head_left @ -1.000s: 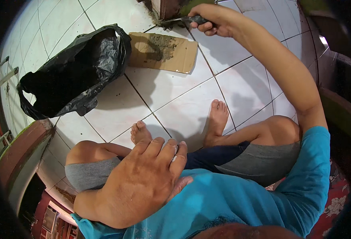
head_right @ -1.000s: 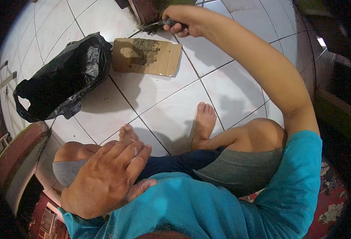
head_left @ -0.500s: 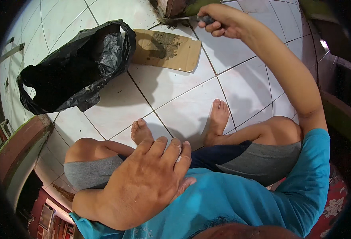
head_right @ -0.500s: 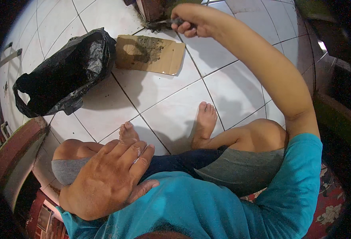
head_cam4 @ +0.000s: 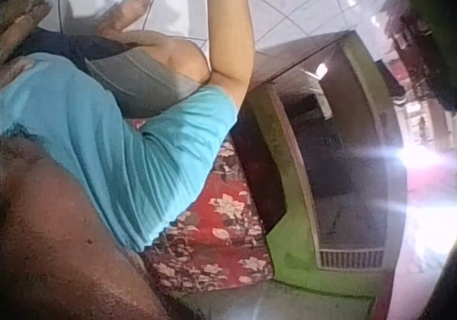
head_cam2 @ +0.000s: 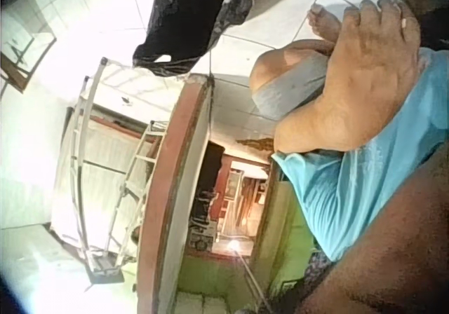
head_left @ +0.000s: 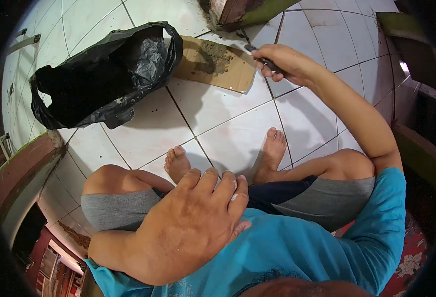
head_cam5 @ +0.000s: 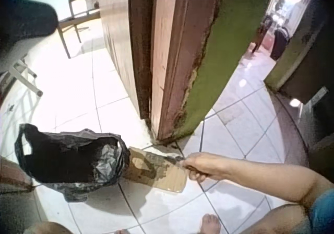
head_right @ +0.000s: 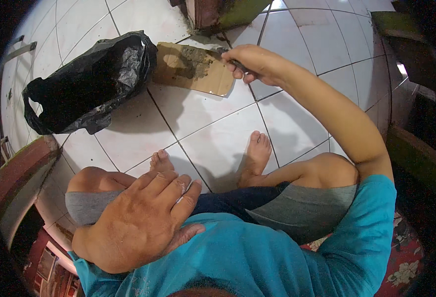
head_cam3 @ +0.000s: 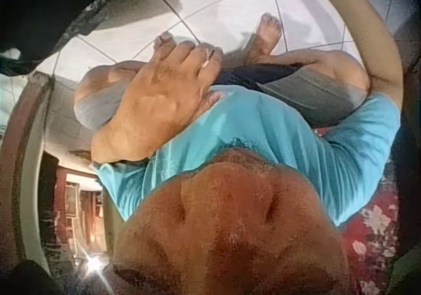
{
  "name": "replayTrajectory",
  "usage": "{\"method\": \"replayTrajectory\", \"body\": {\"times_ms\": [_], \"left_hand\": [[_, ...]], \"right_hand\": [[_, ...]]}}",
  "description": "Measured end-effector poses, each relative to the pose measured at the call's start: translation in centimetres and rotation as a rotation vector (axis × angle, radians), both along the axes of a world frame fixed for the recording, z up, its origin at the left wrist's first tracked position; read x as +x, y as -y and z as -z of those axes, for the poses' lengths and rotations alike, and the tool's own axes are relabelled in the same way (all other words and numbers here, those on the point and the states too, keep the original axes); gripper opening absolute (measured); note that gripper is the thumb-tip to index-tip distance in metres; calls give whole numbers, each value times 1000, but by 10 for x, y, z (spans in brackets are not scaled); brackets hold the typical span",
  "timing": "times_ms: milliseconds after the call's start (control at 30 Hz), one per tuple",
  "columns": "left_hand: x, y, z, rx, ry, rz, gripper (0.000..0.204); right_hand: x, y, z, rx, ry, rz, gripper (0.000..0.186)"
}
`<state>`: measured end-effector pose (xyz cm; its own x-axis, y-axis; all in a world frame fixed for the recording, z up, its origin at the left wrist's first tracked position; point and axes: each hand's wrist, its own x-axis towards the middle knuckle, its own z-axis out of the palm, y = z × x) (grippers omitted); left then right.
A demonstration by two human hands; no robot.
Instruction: The person applies mortar to the edge of a wall near a doorway using a putty knife, taking mortar from a black plastic bag.
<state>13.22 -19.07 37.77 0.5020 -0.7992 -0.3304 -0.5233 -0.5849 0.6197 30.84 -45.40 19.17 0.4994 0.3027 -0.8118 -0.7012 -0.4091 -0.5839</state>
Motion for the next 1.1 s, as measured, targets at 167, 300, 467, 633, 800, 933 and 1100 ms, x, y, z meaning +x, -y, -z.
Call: {"method": "replayTrajectory", "body": {"times_ms": [167,300,467,633,800,933,1100], "left_hand": [[5,-3,0,-5,-28,-26,55],[8,-5,-1,-2,-48,-37,55],[12,-4,3,15,-40,-18,55],[13,-5,4,15,-56,-32,56],[14,-6,3,22,-65,-11,56],[15,-5,5,10,-89,-14,56],[12,-6,5,-6,-52,-26,57]], "right_hand": [[-3,-10,30,-108,91,-160,42],[1,-25,68,-104,237,-206,44],[7,-38,89,-185,372,-283,46],[10,-35,86,-211,360,-258,48],[-2,-40,76,-188,390,-196,49],[-7,-35,63,-281,471,-243,48],[-9,-27,43,-277,478,-217,49]]}}
